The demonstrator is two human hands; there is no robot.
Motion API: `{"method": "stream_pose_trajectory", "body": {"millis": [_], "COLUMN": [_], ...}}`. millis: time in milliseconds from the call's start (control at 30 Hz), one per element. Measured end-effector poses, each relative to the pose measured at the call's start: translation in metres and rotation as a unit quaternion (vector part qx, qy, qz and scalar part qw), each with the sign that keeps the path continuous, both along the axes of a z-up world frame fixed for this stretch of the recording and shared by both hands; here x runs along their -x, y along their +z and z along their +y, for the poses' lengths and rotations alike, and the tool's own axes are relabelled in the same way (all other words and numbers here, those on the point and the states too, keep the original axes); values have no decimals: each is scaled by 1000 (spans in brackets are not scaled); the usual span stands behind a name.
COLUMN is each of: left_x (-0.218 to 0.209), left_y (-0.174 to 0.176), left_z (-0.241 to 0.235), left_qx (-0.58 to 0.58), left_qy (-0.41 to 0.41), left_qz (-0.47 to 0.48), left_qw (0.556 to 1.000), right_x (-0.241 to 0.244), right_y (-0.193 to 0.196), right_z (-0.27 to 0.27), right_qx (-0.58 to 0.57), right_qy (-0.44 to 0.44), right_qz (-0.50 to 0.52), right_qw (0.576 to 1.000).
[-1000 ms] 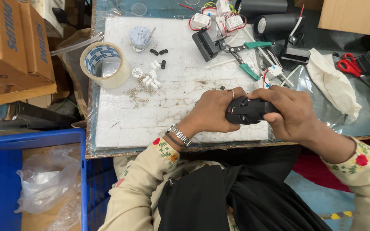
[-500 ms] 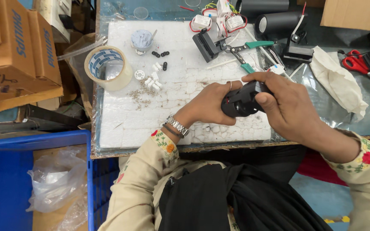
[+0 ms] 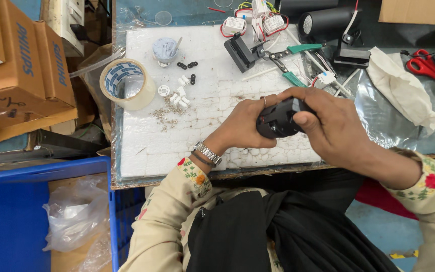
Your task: The person assembles a lighting fixture by hand by connecting wires with white plastic connectors, inserting wires into a black cylindrical component, and fitting various plastic parts together on a workstation.
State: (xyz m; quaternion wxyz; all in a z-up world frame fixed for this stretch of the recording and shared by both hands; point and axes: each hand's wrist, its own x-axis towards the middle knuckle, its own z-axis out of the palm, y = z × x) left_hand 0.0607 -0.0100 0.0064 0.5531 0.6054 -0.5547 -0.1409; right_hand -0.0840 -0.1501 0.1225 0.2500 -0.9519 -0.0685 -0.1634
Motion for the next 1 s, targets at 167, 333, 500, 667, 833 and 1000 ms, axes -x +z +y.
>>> {"method": "stream_pose_trajectory", "body": {"millis": [167,333,500,667,833,1000], "left_x": [-1,-3,10,22,23,23], "left_y": [-1,-8,-12,-14,-12,-12], "left_z": [-2,-1,0,-1,0,2], "left_qx": [-16,-19,7,8,18,17], "left_qy": [-2,-2,61,112,103,108], "left_qz": [-8,2,-39,-83,-90,-86], "left_qw": [1000,1000,997,990,990,990], "right_x": [-2,-4,-2,2,14,19], "right_y": [8,8,6,-6,-5,0], "right_z": [-1,-5,-24,-41,-44,-38], "right_qx": [-52,-40,26,78,27,20], "right_qy": [-14,0,89,178,125,94], "right_qz": [53,57,33,-50,-3,18], "right_qw": [997,998,995,980,992,995]}}
